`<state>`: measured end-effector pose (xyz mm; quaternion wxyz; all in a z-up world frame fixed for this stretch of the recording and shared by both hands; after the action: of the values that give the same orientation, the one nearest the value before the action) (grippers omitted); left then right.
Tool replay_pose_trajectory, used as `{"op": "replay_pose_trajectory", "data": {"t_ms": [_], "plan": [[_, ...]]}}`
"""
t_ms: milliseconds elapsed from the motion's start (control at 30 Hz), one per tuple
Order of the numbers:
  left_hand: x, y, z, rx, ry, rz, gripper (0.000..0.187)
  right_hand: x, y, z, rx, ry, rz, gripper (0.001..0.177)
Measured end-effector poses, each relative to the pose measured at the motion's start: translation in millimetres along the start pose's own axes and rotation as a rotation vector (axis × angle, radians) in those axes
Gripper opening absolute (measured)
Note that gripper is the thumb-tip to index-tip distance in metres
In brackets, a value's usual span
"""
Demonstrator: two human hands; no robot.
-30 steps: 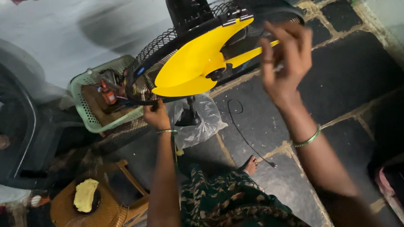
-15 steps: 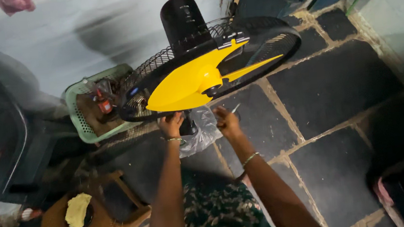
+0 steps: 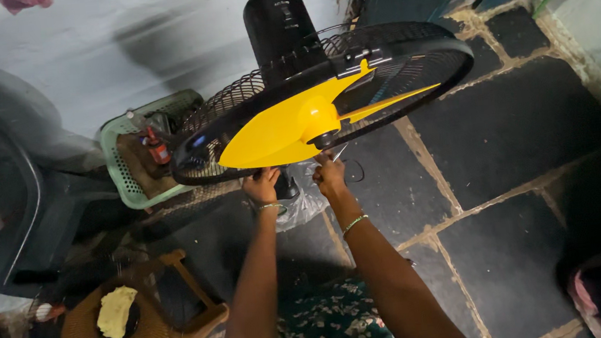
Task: The person removes the front grill of a standing electric fan, then reattaches it and secures it with a screwdriver. The person also wipes the fan grill with a yellow cloth.
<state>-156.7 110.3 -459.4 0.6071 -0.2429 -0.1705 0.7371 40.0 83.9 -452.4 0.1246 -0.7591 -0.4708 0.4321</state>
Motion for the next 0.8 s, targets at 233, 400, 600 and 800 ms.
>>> {"op": "replay_pose_trajectory", "data": {"t_ms": [233,400,600,800], "plan": [[-1.7,-0.2,-2.8,0.027,-0.032,0.046,0.026,1.8,-3.4,-3.0,-0.058,0.045,0.024,0.02],[-0.8,0.5,-6.2,0.018,-0.013,0.045,0.028,7.1,-1.5,0.4,-0.095,0.07,0.052,0.018],[4.8,8.1,-7.3,0.042,0.005,0.018,0.03,5.7,0.9,-6.2,-0.176,0.14,-0.007,0.013],[3.5,6.1,-13.7,0.027,-0.016,-0.005,0.035,7.1,17.6,-33.7,-0.196,0.225,-0.034,0.013]]}}
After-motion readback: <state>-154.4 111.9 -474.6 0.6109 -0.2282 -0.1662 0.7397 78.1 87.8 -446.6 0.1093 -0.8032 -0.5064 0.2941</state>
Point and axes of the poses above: each hand's wrist, its own x-axis towards the middle knuckle, its own y-axis out of the back of the hand, z = x × y, the point moved 5 cm from there along x, towards the middle knuckle, and after that the axes turned 11 degrees about -z, right-handed, at the moved point
